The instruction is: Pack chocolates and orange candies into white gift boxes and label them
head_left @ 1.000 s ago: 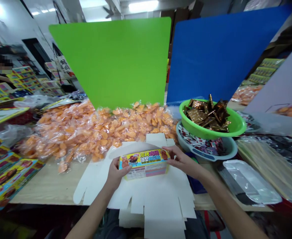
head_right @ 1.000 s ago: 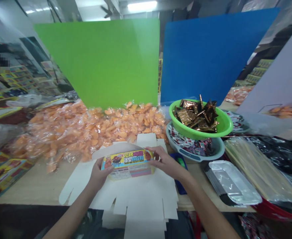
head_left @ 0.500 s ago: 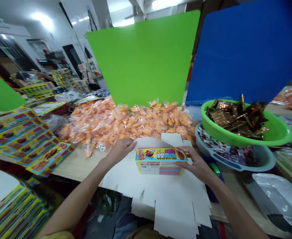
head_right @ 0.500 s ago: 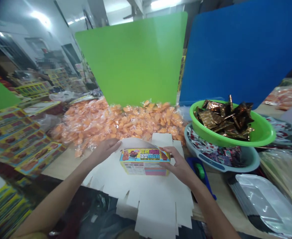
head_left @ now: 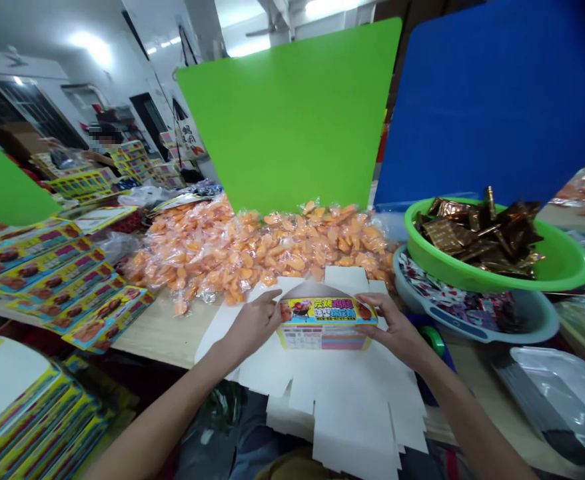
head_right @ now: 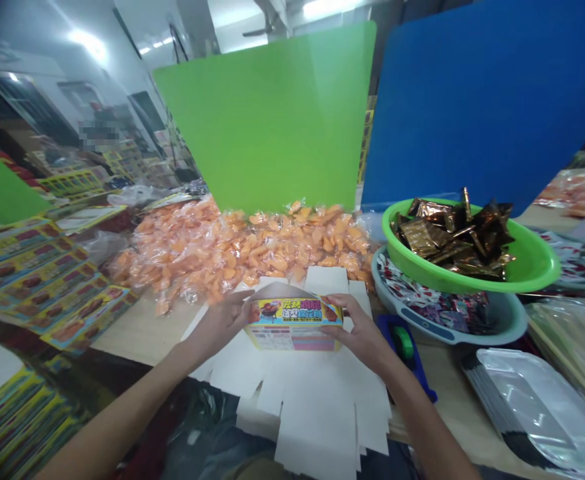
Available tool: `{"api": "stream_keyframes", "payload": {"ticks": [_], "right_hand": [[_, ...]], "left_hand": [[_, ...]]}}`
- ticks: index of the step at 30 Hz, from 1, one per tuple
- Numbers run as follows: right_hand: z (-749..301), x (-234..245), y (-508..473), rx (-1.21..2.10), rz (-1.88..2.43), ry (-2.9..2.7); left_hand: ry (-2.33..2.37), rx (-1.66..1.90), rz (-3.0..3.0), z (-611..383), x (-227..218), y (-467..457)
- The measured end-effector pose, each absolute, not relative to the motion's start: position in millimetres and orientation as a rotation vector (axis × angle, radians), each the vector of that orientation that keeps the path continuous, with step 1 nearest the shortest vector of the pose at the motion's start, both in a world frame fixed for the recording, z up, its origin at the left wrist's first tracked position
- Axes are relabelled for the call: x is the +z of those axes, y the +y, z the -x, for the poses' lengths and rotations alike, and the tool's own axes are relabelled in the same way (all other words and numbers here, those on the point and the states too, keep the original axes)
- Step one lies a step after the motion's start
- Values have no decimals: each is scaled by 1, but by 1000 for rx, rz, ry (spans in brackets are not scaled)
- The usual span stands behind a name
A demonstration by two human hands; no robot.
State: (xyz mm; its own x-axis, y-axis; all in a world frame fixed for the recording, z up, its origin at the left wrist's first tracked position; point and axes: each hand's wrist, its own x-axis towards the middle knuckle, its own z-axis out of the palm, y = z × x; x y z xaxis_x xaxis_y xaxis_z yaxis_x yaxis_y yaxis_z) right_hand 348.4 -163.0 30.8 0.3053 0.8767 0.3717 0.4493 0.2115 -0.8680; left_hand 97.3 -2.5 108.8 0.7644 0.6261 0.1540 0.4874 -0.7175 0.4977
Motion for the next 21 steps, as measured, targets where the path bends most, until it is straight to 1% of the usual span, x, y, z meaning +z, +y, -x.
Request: {"api": "stream_keyframes", "payload": {"ticks": [2, 5, 7, 9, 12, 14, 18, 21], "right_hand": [[-346, 26, -163, 452, 1382, -1296], [-341, 19, -163, 461, 1315, -1240], [-337, 17, -163, 495, 1273, -1202], [-331, 17, -162, 516, 1236, -1161], [-316, 21, -157, 502, 1194, -1053], [-305, 24, -150, 427, 1187, -908], [-289, 27, -133, 276, 1176, -617], [-289, 25, -127, 297, 1141, -550]], "left_hand": [[832, 523, -2472, -93, 95, -9], [839, 817, -2306, -94, 73, -19], [846, 1066, -2042, -101, 61, -25], [790, 1209, -1761, -112, 54, -30], [731, 1142, -1591, -126, 52, -33], [771, 1092, -1558, -131, 52, -32], [740, 1209, -1444, -134, 46, -27], [657, 1283, -1402, -137, 41, -25]]}}
